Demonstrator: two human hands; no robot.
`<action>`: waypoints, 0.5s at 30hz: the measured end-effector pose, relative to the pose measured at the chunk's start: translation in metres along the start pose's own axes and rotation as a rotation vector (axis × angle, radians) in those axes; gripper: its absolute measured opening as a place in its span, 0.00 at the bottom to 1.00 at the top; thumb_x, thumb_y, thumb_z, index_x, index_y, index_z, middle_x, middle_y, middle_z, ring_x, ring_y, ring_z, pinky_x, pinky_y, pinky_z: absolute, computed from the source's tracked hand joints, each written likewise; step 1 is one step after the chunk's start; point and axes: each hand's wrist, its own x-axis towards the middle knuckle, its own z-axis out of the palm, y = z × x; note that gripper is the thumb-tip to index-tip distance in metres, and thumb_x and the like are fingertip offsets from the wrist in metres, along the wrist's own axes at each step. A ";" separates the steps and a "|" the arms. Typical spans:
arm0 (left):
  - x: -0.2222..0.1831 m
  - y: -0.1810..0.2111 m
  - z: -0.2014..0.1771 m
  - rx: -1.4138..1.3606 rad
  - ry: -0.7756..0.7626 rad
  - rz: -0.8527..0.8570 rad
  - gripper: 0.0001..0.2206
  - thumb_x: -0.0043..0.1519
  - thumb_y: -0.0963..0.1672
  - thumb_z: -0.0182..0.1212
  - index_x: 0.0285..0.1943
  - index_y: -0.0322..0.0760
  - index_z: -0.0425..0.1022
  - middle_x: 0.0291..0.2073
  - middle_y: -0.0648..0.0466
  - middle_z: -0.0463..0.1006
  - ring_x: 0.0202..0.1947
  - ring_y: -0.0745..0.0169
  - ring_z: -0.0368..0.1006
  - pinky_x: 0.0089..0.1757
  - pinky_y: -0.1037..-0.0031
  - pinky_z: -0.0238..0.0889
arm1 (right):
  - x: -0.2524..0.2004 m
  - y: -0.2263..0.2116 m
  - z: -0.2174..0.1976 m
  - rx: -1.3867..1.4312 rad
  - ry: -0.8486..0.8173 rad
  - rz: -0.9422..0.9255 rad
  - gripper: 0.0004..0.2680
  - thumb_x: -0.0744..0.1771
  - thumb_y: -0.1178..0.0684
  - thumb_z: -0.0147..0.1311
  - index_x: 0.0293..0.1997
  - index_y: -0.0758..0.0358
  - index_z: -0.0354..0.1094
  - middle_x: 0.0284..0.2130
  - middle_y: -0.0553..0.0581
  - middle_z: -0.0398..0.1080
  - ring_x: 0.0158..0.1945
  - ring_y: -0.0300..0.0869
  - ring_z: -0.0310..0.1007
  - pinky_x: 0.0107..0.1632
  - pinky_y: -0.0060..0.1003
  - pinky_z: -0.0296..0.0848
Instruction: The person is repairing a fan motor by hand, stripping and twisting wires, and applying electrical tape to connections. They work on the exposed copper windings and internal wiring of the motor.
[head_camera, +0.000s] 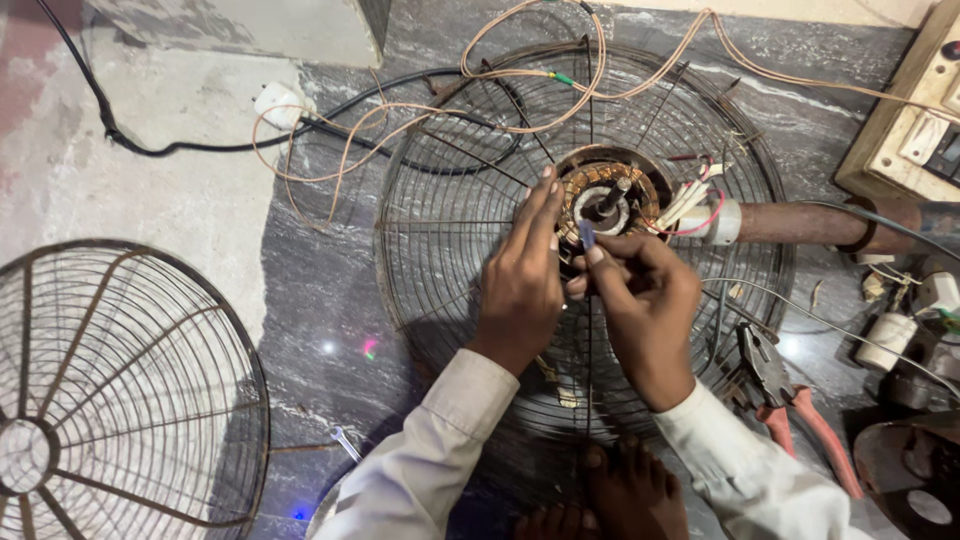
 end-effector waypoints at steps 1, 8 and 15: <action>-0.002 0.002 -0.001 -0.039 -0.008 -0.043 0.20 0.68 0.35 0.45 0.70 0.21 0.63 0.70 0.35 0.65 0.67 0.34 0.69 0.61 0.59 0.67 | -0.006 0.003 -0.004 0.042 0.010 -0.007 0.04 0.69 0.62 0.54 0.46 0.74 0.69 0.35 0.59 0.77 0.33 0.38 0.78 0.38 0.31 0.78; -0.007 0.011 -0.010 0.032 0.036 -0.080 0.09 0.66 0.40 0.56 0.51 0.26 0.76 0.68 0.37 0.68 0.61 0.36 0.74 0.55 0.58 0.71 | -0.047 0.013 -0.044 0.003 0.044 0.060 0.05 0.69 0.63 0.54 0.47 0.74 0.69 0.34 0.62 0.77 0.31 0.40 0.78 0.38 0.34 0.78; 0.000 0.022 -0.012 0.162 0.046 -0.136 0.06 0.60 0.39 0.61 0.42 0.28 0.76 0.64 0.40 0.71 0.54 0.40 0.77 0.51 0.59 0.72 | -0.063 0.030 -0.044 0.094 -0.040 0.148 0.05 0.68 0.63 0.54 0.46 0.73 0.70 0.33 0.61 0.77 0.31 0.39 0.78 0.37 0.34 0.79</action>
